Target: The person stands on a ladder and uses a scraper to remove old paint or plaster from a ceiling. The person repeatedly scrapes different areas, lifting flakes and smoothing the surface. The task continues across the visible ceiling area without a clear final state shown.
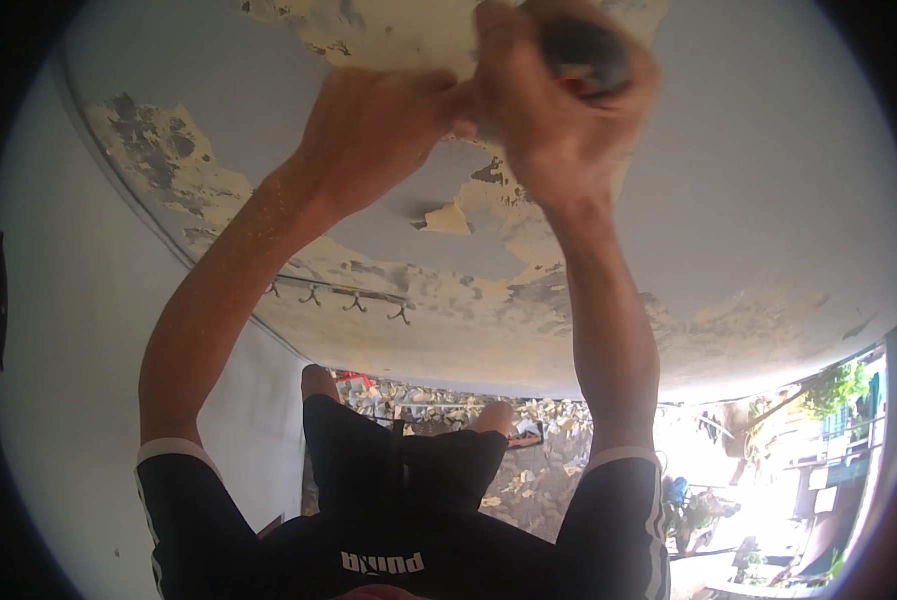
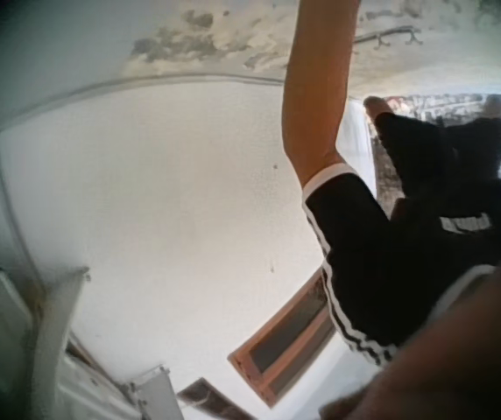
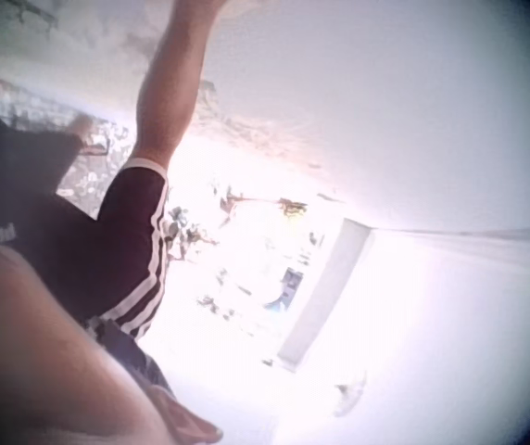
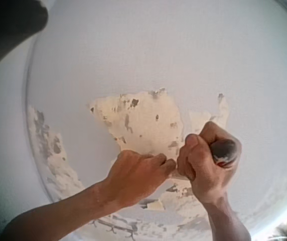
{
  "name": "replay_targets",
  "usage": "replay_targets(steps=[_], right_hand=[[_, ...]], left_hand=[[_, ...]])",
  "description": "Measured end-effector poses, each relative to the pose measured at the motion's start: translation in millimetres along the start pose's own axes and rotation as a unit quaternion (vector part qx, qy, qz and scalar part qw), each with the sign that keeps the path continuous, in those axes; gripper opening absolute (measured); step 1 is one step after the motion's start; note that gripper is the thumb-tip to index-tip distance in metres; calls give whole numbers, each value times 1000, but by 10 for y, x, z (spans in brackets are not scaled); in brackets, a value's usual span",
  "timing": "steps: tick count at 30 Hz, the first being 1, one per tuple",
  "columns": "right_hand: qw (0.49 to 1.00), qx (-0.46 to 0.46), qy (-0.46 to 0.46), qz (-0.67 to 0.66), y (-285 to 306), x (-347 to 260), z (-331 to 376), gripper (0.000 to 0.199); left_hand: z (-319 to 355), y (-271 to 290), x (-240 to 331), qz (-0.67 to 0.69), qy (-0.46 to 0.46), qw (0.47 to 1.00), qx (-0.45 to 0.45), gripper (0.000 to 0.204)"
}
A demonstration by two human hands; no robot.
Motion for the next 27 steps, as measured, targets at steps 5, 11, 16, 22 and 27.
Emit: replay_targets(steps=[5,11,16,22,27], right_hand=[[992,114,-51,-4,273,10,191,29],[991,115,14,-63,497,-103,236,26],[990,118,34,-73,547,-165,343,23],[988,139,49,-47,514,-69,527,28],[988,129,37,-76,544,-15,553,29]], left_hand=[[-50,-158,165,11,-15,999,46,6],[-161,-174,391,-1,49,992,116,19],[71,-385,668,64,179,958,214,46],[375,-1010,1441,209,214,941,158,60],[343,-1165,1547,257,248,920,163,71]])
Point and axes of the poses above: each hand's wrist, its own z-axis away from the middle knuckle, its own y-axis out of the back of the hand, x = y × z, the point moved 3 cm from there along -z, towards the middle knuckle, and after that the axes turned 3 degrees about x, right-handed, at the moved point
